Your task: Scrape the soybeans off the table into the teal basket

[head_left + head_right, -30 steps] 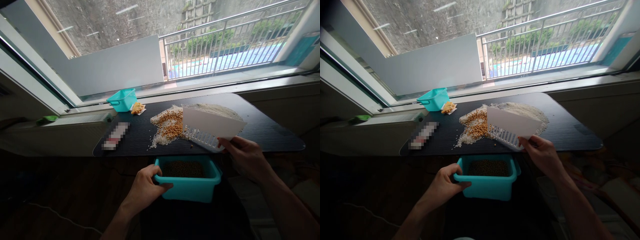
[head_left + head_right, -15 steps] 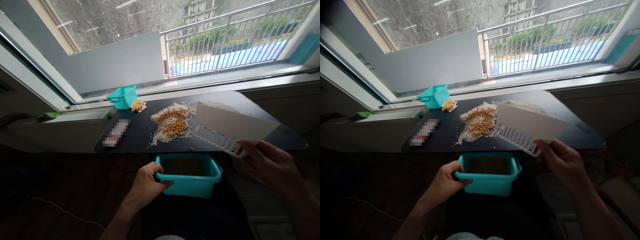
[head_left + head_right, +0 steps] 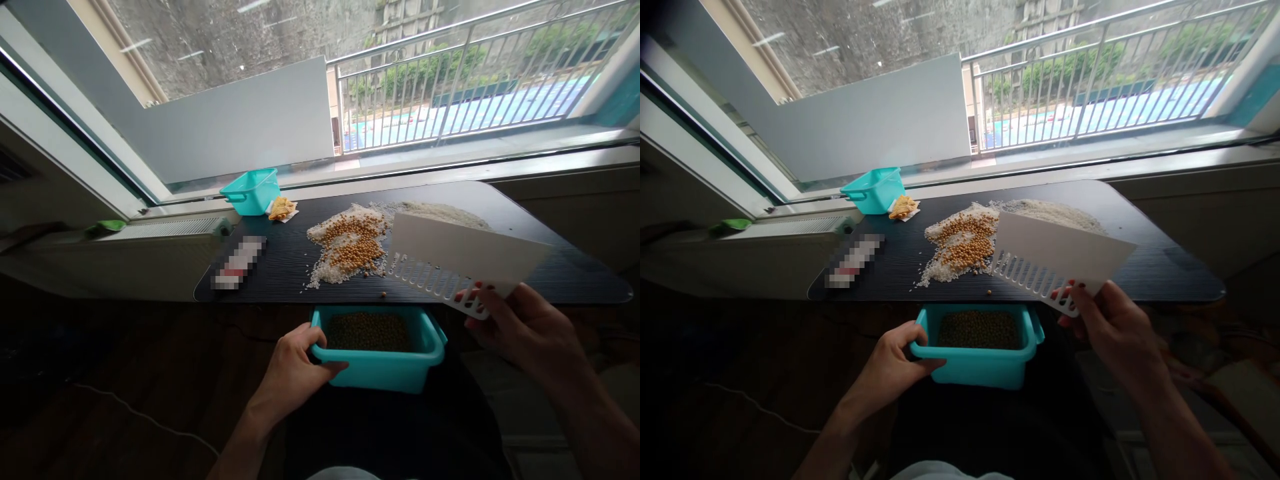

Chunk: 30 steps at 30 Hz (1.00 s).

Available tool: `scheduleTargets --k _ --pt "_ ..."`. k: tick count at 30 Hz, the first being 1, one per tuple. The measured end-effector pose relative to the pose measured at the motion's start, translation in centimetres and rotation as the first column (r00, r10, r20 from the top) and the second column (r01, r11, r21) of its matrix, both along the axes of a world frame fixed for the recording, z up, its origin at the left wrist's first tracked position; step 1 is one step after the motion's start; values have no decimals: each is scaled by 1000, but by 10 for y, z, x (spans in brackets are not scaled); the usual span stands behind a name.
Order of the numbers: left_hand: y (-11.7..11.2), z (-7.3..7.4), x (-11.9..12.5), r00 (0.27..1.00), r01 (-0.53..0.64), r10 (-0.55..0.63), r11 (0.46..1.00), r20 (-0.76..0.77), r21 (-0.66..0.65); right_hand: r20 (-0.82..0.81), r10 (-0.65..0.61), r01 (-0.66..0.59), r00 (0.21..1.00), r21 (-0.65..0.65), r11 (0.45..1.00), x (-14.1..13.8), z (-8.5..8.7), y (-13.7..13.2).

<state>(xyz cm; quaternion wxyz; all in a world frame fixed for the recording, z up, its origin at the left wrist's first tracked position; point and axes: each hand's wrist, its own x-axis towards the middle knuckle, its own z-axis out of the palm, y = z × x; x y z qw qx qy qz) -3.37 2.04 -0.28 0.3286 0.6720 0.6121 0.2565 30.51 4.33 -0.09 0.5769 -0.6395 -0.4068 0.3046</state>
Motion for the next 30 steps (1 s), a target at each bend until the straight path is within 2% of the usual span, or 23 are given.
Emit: scheduleTargets --k 3,7,11,16,20,23,27,30 --pt "-3 5 1 999 -3 3 1000 37 -20 71 12 -11 997 -19 1000 2 -5 3" --pt "-10 14 0 998 -10 13 999 60 -43 82 50 -47 995 -40 998 1 -4 1" --pt "-15 24 -5 997 -53 58 992 43 -111 117 113 -107 987 -54 993 -3 4 -3" --pt "-15 32 -12 996 -86 89 981 7 -171 61 75 -78 995 38 996 -19 20 12" --pt "-14 33 -11 996 -93 91 978 -17 -188 70 152 -154 986 22 988 -31 28 28" --pt "-14 32 -10 996 -94 91 979 -24 -179 83 155 -156 984 14 988 -35 28 35" --pt "-14 29 -10 996 -90 89 985 -15 -149 62 200 -200 978 7 980 -33 27 33" --pt "-13 29 -11 995 -99 98 983 -14 -152 61 153 -155 986 22 988 -25 25 26"
